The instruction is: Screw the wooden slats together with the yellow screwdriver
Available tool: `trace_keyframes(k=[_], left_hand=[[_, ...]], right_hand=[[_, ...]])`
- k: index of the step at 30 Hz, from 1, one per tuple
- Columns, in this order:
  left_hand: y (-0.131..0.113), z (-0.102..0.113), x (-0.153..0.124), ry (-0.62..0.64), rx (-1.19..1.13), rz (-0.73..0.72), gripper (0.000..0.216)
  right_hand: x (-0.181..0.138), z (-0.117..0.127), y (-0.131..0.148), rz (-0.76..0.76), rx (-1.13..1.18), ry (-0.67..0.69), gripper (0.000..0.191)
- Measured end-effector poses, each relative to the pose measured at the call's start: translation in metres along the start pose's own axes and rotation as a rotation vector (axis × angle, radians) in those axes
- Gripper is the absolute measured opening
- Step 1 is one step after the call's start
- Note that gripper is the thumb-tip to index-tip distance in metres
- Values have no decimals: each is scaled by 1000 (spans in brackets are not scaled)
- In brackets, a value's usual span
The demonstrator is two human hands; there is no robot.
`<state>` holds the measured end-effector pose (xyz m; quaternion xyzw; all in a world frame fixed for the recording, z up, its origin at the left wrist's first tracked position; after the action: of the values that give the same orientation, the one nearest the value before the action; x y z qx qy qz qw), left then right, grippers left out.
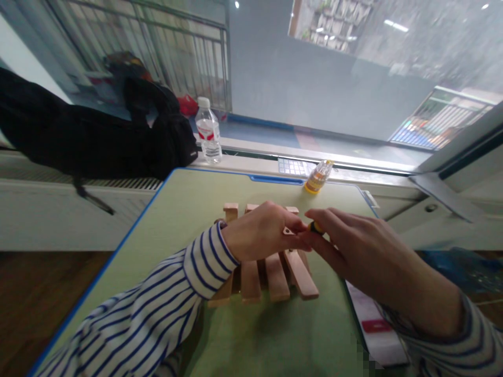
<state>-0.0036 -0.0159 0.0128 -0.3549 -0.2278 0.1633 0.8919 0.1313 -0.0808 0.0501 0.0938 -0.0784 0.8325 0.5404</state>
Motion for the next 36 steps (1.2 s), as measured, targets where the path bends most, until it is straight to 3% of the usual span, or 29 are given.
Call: trace_keyframes(k=[4,14,24,32,36], left_hand=[[3,-3,0,22,-18,-19,19],[7,-3,-1,48,-37,-63,20],[7,-4,-2,116,-69,-106,23],[4,-1,-2,42,-4,-68,21],[4,-3,-2,33,-8,-41,26]], right_hand=[[-5,5,-5,73,-11,13,29],[-3,-5,-7,133,5,14,17],[-6,-10,8,-53,-1,-189,12],[-6,-11,9,-61,-14,-164,10],[-5,-6,5,-28,-15,-81,23]])
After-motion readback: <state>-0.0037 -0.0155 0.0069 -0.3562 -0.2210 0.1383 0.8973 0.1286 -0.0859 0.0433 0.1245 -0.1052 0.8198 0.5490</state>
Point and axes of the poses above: each hand's wrist, its own x-axis towards the middle knuckle, its own z-axis out of the back of the hand, y = z × x, the point moved 3 cm from there along x, towards the middle knuckle, and after that the axes turned 8 degrees about -z, right-handed, at the moved point
